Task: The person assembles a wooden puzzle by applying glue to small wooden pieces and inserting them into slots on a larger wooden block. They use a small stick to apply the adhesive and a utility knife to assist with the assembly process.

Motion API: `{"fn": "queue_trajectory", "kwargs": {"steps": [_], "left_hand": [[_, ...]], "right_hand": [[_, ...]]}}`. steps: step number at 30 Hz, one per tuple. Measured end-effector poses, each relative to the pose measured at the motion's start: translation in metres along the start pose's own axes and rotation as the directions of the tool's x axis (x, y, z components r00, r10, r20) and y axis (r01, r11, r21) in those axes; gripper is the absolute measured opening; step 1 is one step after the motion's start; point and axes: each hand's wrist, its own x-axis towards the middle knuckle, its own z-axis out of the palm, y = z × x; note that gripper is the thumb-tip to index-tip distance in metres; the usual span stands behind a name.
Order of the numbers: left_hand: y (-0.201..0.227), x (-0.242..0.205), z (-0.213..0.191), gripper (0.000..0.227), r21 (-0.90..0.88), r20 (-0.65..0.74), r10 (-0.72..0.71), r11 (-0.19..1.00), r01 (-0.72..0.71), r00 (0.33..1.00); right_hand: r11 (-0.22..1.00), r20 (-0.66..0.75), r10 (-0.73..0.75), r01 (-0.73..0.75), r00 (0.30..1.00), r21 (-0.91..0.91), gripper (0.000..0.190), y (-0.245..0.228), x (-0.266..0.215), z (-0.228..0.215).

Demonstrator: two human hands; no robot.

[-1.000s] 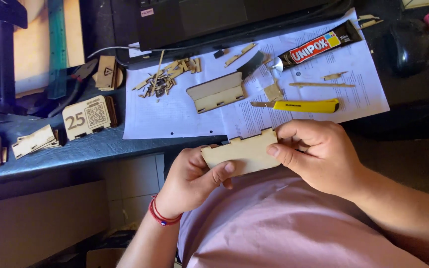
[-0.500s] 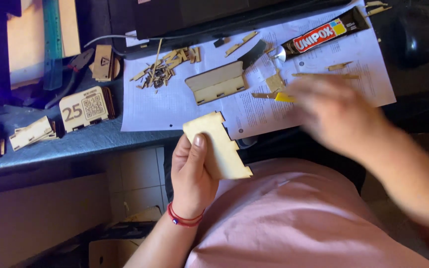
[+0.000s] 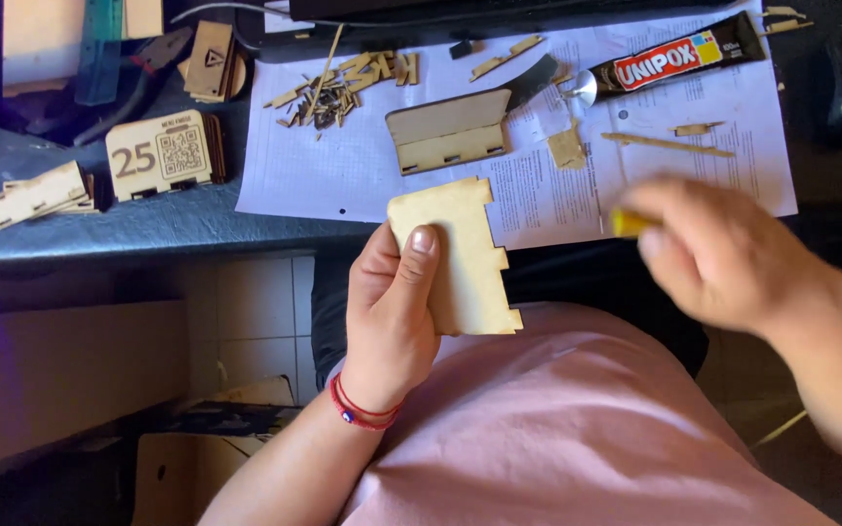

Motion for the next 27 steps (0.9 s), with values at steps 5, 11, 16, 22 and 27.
{"fn": "queue_trajectory", "kwargs": {"steps": [5,11,16,22,27], "left_hand": [[-0.001,-0.001,0.004,0.036,0.017,0.030,-0.007,1.000,0.007,1.000],[0.000,-0.004,0.005,0.035,0.017,0.023,-0.014,1.000,0.014,1.000],[0.003,-0.005,0.005,0.029,0.066,0.013,-0.028,0.997,0.028,1.000],[0.008,-0.005,0.007,0.029,0.150,0.023,0.035,0.988,-0.038,0.999],[0.005,-0.004,0.004,0.027,0.174,0.018,0.049,0.983,-0.051,0.999]], "right_hand": [[0.966,0.012,-0.253,0.253,0.967,-0.053,0.042,-0.034,0.010,-0.004],[0.949,-0.003,-0.276,0.272,0.961,-0.158,0.027,-0.042,0.019,-0.001],[0.943,-0.018,-0.271,0.262,0.962,-0.204,0.029,-0.044,0.015,0.001],[0.938,-0.008,-0.273,0.264,0.962,-0.225,0.028,-0.049,0.015,0.000],[0.947,0.082,-0.269,0.279,0.960,-0.159,0.026,-0.057,0.014,-0.007]]}}
